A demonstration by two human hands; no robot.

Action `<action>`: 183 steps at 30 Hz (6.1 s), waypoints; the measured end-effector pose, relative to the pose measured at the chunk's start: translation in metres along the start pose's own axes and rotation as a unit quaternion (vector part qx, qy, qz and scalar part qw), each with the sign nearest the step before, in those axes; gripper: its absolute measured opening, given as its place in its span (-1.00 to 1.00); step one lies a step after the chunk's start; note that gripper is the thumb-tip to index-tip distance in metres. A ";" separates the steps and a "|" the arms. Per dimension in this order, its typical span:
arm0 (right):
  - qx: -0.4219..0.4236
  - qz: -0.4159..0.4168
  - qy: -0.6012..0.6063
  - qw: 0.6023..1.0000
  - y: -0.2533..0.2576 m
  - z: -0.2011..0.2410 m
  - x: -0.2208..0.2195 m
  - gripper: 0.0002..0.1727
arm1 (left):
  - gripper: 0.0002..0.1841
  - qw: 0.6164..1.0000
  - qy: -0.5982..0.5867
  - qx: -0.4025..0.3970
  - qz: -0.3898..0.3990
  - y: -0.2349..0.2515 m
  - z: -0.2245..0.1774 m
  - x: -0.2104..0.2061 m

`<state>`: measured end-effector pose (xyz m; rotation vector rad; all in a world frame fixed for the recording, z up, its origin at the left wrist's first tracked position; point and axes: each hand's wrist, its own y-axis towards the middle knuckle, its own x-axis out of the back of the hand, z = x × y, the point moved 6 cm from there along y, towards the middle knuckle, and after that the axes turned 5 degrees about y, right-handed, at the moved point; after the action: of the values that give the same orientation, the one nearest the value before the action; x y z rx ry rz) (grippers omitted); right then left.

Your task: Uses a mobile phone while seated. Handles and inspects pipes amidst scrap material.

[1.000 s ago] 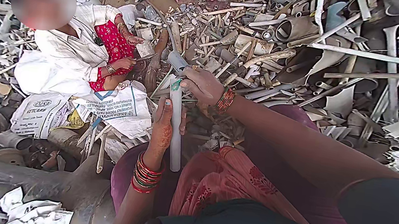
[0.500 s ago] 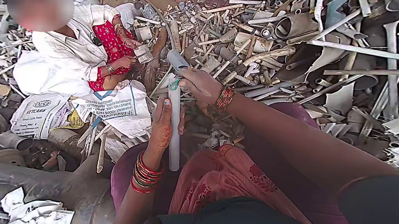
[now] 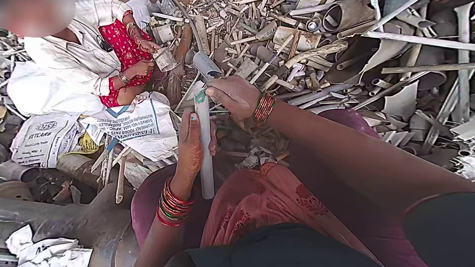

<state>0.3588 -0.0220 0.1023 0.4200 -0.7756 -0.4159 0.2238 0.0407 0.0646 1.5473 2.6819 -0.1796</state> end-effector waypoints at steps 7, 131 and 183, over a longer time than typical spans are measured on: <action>0.015 0.020 -0.031 0.999 0.001 -0.004 0.002 -0.51 | -0.62 0.997 -0.044 0.028 -0.048 0.000 -0.004 -0.008; -0.208 0.128 0.011 0.970 -0.005 -0.027 -0.018 -0.33 | -0.87 0.973 -0.089 0.137 -0.166 0.014 0.022 0.021; -0.116 0.132 -0.138 0.975 -0.004 -0.004 -0.016 -0.70 | -0.79 0.982 0.036 0.050 -0.178 0.017 0.009 0.036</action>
<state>0.3511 -0.0168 0.0884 0.0369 -1.0248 -0.3131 0.2203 0.0790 0.0510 1.0969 3.0301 -0.2786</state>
